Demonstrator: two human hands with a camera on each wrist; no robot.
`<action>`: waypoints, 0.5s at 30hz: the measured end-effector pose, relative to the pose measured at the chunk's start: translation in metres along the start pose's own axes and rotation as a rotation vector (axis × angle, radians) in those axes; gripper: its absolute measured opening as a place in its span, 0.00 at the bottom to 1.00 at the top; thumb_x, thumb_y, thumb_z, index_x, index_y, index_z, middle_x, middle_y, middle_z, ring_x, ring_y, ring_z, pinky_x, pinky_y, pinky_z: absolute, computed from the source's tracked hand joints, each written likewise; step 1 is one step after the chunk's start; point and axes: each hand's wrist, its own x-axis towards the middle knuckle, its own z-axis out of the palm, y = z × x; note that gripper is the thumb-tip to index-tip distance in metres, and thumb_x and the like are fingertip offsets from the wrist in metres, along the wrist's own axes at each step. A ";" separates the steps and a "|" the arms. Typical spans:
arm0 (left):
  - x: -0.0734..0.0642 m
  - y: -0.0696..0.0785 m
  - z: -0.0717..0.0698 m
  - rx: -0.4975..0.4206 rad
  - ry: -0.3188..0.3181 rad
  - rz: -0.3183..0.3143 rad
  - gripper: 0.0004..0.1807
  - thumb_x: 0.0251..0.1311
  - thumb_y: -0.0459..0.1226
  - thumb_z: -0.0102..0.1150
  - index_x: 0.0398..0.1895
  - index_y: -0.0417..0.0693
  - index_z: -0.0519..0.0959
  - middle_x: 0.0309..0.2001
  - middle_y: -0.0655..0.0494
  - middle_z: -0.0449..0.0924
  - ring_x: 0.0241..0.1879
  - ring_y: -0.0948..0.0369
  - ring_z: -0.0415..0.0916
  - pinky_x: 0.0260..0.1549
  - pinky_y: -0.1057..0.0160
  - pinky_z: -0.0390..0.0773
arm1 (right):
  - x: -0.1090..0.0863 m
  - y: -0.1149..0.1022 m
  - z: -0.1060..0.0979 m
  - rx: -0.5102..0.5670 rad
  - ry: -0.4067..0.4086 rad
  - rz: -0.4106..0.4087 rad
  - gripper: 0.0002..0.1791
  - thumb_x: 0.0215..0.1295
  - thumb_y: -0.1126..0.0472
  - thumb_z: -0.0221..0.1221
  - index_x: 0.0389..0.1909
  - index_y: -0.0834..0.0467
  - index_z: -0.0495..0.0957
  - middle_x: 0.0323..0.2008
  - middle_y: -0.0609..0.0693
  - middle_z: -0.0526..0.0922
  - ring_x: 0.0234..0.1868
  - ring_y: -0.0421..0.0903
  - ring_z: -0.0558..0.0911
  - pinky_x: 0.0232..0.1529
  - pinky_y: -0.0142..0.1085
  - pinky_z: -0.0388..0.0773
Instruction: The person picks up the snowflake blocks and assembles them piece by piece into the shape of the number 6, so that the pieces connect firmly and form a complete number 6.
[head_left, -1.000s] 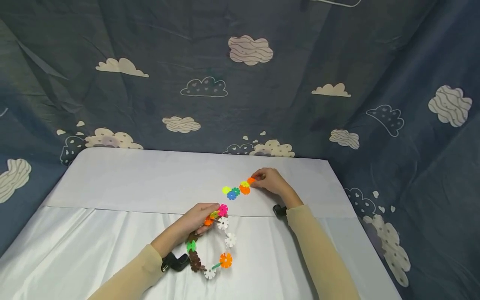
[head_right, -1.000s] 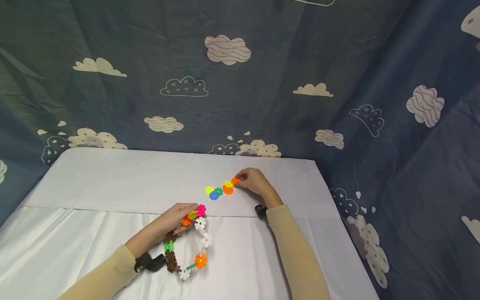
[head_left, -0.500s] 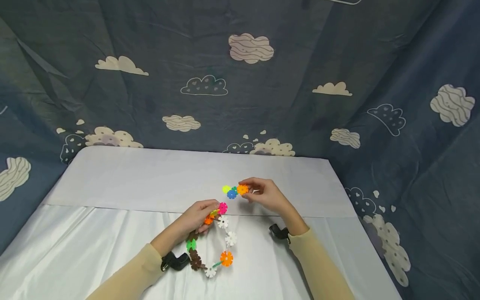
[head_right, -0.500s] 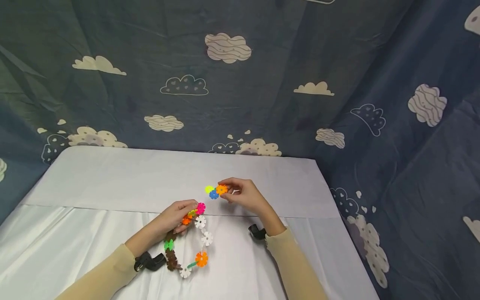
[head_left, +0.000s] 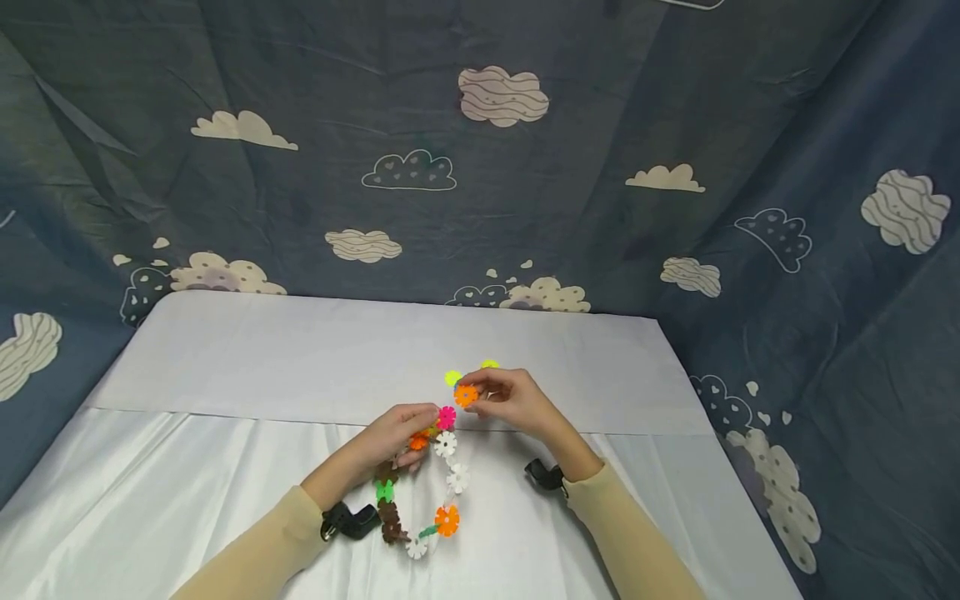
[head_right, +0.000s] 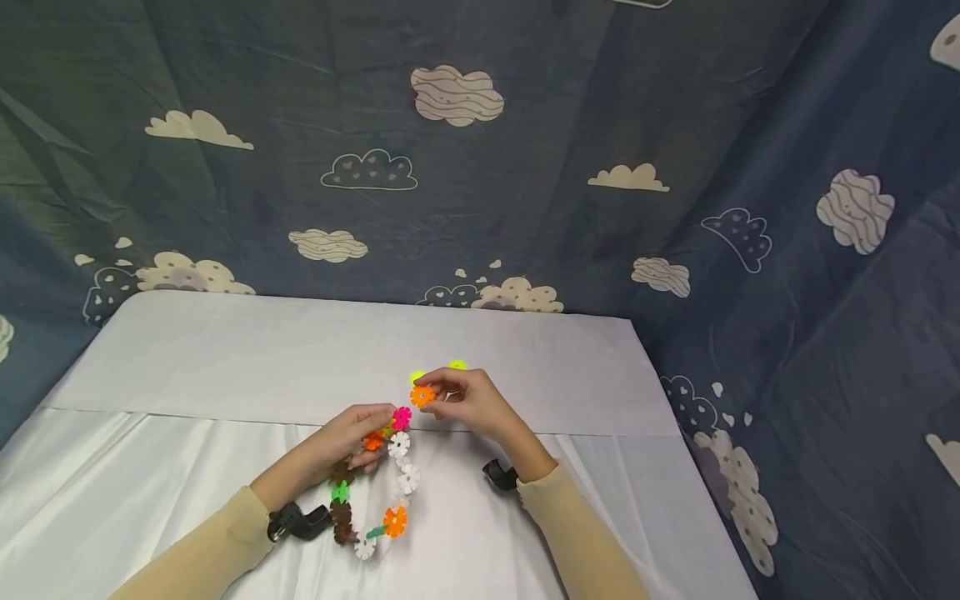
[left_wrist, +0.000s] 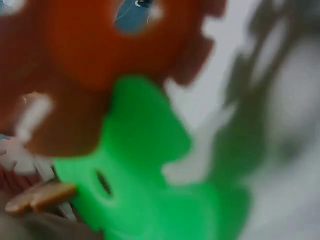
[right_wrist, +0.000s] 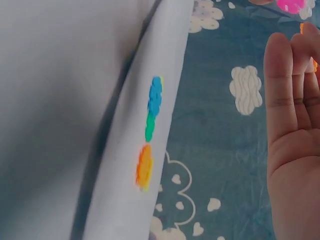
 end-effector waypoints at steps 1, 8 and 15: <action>0.000 0.000 0.000 -0.011 -0.009 0.001 0.20 0.84 0.51 0.45 0.38 0.48 0.74 0.14 0.63 0.63 0.10 0.68 0.61 0.23 0.67 0.79 | 0.000 0.000 0.001 0.007 -0.003 -0.004 0.18 0.66 0.72 0.69 0.57 0.65 0.84 0.48 0.64 0.87 0.32 0.41 0.85 0.40 0.33 0.88; -0.003 -0.001 -0.002 -0.056 -0.040 0.005 0.23 0.85 0.53 0.41 0.51 0.46 0.79 0.11 0.65 0.64 0.10 0.69 0.61 0.24 0.67 0.79 | 0.000 0.001 0.008 0.005 0.010 -0.045 0.18 0.66 0.72 0.70 0.56 0.66 0.84 0.45 0.63 0.87 0.32 0.41 0.86 0.40 0.33 0.88; -0.001 -0.004 -0.001 -0.108 -0.068 0.010 0.26 0.85 0.57 0.38 0.44 0.49 0.78 0.10 0.66 0.63 0.10 0.69 0.63 0.25 0.68 0.75 | -0.001 -0.002 0.011 0.009 0.048 -0.049 0.19 0.65 0.73 0.69 0.57 0.66 0.84 0.43 0.62 0.87 0.32 0.40 0.86 0.39 0.32 0.88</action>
